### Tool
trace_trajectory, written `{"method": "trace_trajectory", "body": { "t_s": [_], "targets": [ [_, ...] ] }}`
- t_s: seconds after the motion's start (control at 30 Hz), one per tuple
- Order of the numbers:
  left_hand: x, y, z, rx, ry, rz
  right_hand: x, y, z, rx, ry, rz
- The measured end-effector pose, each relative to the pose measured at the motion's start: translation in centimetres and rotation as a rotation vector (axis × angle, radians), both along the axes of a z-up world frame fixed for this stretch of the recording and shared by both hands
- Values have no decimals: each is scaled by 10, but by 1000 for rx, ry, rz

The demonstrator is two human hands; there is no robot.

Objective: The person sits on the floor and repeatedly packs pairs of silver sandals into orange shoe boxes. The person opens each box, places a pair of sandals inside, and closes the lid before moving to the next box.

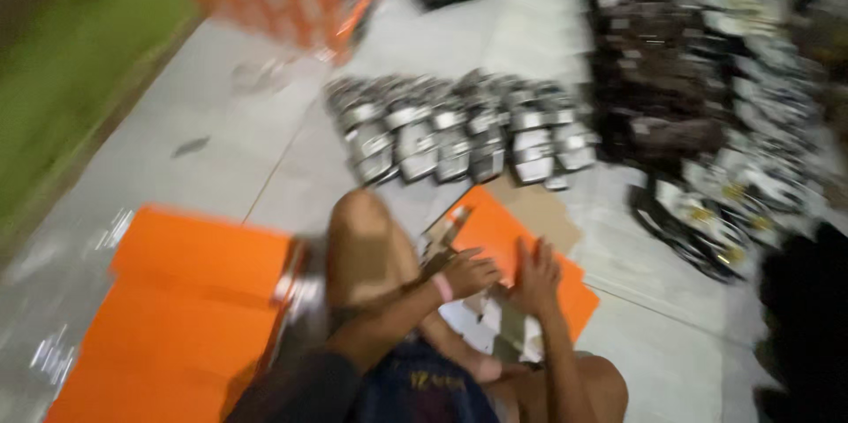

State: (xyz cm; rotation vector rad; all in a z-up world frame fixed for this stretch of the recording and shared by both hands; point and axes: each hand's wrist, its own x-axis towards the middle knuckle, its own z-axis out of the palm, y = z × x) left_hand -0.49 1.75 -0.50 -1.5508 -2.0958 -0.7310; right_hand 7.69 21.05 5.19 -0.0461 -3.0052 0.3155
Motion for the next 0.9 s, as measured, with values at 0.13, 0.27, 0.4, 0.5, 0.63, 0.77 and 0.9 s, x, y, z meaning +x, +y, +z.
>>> {"method": "trace_trajectory", "body": {
  "t_s": [0.13, 0.27, 0.4, 0.5, 0.63, 0.77, 0.9],
  "targets": [
    [9, 13, 8, -227, -261, 8, -41, 18, 4, 57, -228, -10],
    [36, -25, 50, 283, -554, 346, -45, -2, 36, -172, -151, -75],
    [58, -75, 123, 599, -1136, 661, -35, -75, 88, -366, 70, 7],
    [58, -113, 171, 1114, -1196, 535, -35, -143, 128, -556, 150, 291],
    [72, -200, 192, 1122, -1001, 875, -45, -188, 172, -945, -99, 682],
    [150, -331, 192, 1455, -900, 855, -74, -204, 151, -1133, -263, 850],
    [273, -454, 221, 1682, -758, 928, -100, -194, 77, -1338, -516, 464]
  ]
}}
